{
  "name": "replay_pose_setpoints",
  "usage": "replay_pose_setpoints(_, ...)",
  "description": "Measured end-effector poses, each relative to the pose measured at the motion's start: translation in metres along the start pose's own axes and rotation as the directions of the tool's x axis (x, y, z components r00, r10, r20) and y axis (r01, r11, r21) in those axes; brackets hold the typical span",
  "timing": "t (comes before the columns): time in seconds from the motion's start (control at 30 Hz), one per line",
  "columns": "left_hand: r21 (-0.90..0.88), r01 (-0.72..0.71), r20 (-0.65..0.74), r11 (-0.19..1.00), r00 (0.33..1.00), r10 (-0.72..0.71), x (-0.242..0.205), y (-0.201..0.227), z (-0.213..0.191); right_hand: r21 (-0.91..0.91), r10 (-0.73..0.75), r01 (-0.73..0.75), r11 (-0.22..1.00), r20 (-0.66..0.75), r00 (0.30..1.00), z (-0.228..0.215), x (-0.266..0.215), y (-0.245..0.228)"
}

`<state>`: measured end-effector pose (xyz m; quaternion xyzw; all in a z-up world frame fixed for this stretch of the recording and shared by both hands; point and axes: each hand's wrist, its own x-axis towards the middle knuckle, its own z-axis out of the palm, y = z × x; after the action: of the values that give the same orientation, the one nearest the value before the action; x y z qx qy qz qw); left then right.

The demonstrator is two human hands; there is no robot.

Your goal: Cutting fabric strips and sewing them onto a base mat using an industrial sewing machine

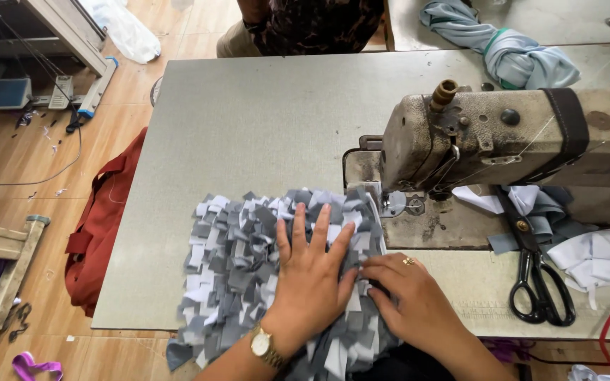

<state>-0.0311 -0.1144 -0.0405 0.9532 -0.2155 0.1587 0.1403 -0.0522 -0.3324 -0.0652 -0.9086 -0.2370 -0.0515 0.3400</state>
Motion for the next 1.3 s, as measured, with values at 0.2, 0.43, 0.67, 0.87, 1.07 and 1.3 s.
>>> replay_pose_setpoints(0.2,-0.144,-0.01,0.038,0.99,0.999,0.015,-0.011,0.0,0.004,0.019,0.575,-0.576,0.817,-0.081,0.814,-0.023,0.023,0.005)
replay_pose_setpoints(0.43,-0.241,-0.042,-0.052,0.97,0.998,0.03,-0.012,0.018,-0.02,-0.201,0.3,-0.331,0.922,-0.166,0.939,0.018,0.024,0.015)
replay_pose_setpoints(0.67,-0.414,-0.316,0.036,0.854,0.932,0.362,0.065,0.022,-0.003,0.016,0.046,-0.043,0.999,-0.302,0.952,0.025,-0.008,0.027)
replay_pose_setpoints(0.87,-0.587,-0.183,0.35,0.789,0.821,0.451,0.09,0.03,0.03,0.023,0.085,-0.082,0.996,-0.294,0.952,0.01,-0.028,0.02)
replay_pose_setpoints(1.07,-0.234,-0.121,0.513,0.965,0.828,0.228,0.075,0.013,-0.001,0.079,0.122,-0.104,0.991,-0.272,0.955,0.003,-0.022,0.016)
replay_pose_setpoints(1.3,-0.135,-0.124,0.337,0.983,0.927,0.163,0.073,0.029,0.007,0.06,0.228,-0.22,0.974,-0.246,0.942,0.005,-0.018,0.013)
